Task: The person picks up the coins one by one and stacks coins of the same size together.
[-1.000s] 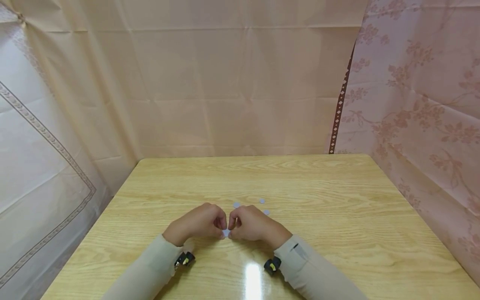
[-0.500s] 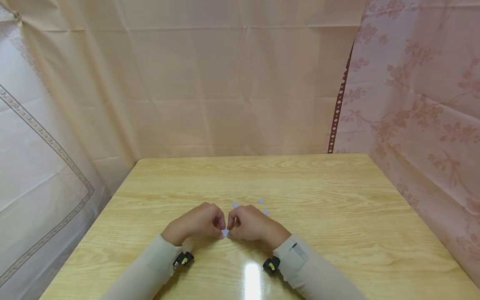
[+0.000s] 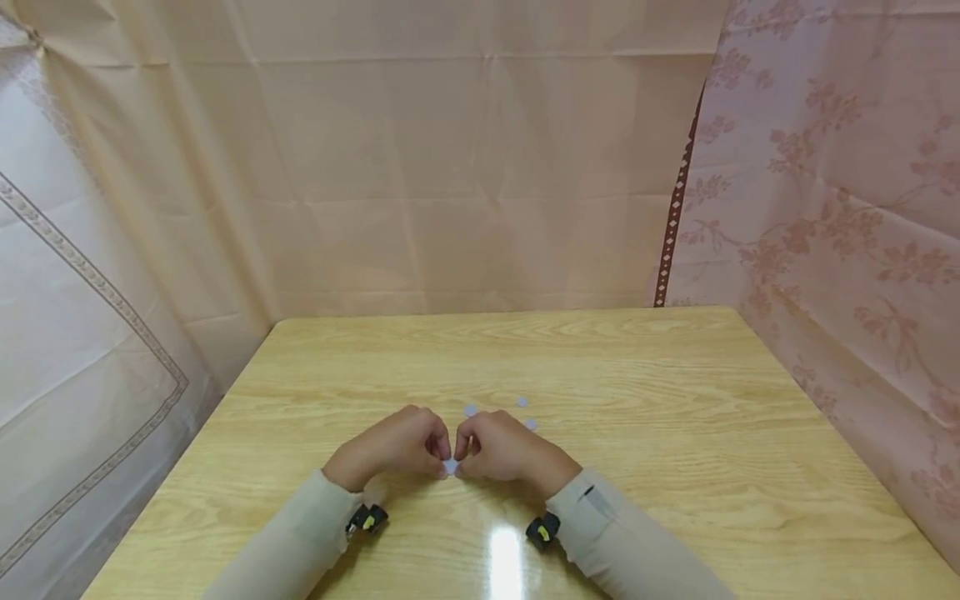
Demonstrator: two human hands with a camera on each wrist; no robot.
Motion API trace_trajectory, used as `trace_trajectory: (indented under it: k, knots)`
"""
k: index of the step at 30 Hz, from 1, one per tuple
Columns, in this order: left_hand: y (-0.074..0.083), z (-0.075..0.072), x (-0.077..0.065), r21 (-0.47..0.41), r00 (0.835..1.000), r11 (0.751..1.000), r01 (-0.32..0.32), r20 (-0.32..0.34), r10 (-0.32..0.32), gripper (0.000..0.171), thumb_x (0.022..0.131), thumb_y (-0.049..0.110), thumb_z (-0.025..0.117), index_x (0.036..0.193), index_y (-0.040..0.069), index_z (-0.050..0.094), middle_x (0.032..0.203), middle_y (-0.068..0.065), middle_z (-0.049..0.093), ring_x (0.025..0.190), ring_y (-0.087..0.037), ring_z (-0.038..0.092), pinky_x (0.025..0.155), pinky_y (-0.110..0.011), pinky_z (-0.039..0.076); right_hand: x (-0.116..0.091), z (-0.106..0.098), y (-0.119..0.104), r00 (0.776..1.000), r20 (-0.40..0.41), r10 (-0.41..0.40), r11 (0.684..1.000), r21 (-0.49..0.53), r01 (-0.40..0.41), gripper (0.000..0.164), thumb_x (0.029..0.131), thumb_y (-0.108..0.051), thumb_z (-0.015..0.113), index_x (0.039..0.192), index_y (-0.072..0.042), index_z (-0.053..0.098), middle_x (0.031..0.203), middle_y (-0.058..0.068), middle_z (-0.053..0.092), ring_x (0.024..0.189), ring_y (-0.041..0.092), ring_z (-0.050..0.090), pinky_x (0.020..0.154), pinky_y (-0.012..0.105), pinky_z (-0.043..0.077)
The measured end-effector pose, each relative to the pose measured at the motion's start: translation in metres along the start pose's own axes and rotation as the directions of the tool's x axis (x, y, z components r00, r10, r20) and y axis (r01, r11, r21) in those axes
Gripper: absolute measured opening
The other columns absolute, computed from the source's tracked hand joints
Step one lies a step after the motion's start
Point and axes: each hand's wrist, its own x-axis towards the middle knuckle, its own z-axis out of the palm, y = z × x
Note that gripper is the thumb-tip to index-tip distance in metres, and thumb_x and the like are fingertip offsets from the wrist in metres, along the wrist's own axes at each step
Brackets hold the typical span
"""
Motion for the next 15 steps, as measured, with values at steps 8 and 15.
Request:
trace_trajectory:
  k: [8, 15]
  knots:
    - [0.0011, -0.0013, -0.0008, 0.033, 1.0, 0.999, -0.016, -0.002, 0.016, 0.016, 0.08, 0.016, 0.089, 0.077, 0.022, 0.075, 0.072, 0.015, 0.066, 0.066, -0.002, 0.06, 0.065, -0.022, 0.052, 0.0016, 0.0008, 0.0012, 1.0, -0.008, 0.0, 1.0, 0.026, 0.0, 0.008, 0.088, -0.016, 0.082, 0.09, -0.016, 0.075, 0.068, -0.005, 0.065, 0.057, 0.004, 0.052, 0.054, 0.022, 0.045]
    - [-0.0004, -0.0006, 0.0003, 0.035, 1.0, 0.999, -0.031, -0.004, 0.031, 0.013, 0.081, 0.016, 0.089, 0.078, 0.02, 0.076, 0.073, 0.016, 0.067, 0.067, -0.001, 0.061, 0.066, -0.021, 0.052, 0.0019, -0.0002, 0.0009, 0.999, -0.034, 0.017, 0.999, 0.032, -0.016, 0.005, 0.088, -0.011, 0.082, 0.088, -0.016, 0.08, 0.077, -0.009, 0.073, 0.069, 0.005, 0.064, 0.064, 0.024, 0.053]
